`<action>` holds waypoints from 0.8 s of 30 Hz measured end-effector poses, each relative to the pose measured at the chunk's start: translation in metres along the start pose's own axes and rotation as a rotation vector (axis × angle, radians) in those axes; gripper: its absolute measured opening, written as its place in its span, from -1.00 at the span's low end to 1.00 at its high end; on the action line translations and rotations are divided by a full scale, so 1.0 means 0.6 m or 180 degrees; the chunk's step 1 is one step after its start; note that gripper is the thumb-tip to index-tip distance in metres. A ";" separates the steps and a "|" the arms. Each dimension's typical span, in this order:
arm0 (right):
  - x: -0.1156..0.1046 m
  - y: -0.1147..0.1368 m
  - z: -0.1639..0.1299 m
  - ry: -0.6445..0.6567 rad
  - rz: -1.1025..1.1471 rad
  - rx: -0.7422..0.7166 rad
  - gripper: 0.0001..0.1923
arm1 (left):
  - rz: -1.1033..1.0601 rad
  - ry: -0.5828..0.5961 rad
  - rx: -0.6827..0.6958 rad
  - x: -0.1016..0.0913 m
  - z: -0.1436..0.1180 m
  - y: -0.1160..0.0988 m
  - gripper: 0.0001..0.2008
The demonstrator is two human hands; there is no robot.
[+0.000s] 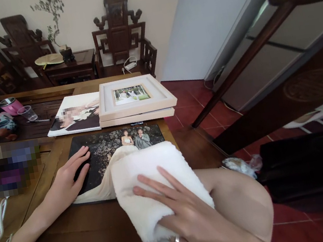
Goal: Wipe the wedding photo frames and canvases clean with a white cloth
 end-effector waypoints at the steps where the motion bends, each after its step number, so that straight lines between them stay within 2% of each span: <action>1: -0.002 0.000 0.001 0.0004 0.0016 -0.0001 -0.79 | 0.0015 0.0010 0.0008 0.000 0.000 0.000 -0.65; 4: -0.019 -0.031 0.017 -0.0062 0.0012 0.0072 -0.79 | 0.0053 0.0022 0.0027 0.001 -0.002 0.001 -0.65; 10: -0.070 -0.133 0.064 -0.0387 -0.0147 0.0469 -0.80 | -0.0006 -0.0006 0.0075 0.005 -0.005 0.005 -0.67; 14: -0.084 -0.167 0.081 -0.0519 -0.0087 0.0771 -0.78 | -0.0008 -0.0012 0.0017 0.007 -0.006 0.006 -0.67; 18: -0.066 -0.144 0.064 -0.0658 -0.0174 0.0687 -0.80 | 0.0000 -0.0020 -0.0036 0.004 -0.005 0.003 -0.68; 21: -0.037 -0.091 0.031 -0.0552 -0.0205 0.0448 -0.83 | 0.0015 0.0001 -0.0058 0.003 -0.005 0.002 -0.67; 24: -0.008 -0.027 -0.007 -0.0204 -0.0137 0.0222 -0.80 | 0.0073 0.0046 -0.0060 0.003 -0.004 0.001 -0.66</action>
Point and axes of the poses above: each hand's wrist, its own z-axis towards the middle knuckle, its own x-axis out of the palm, y = z × x, the point moved 4 cm from there along z, towards the middle knuckle, and after that the axes turned 14 degrees about z, right-handed, at the moved point
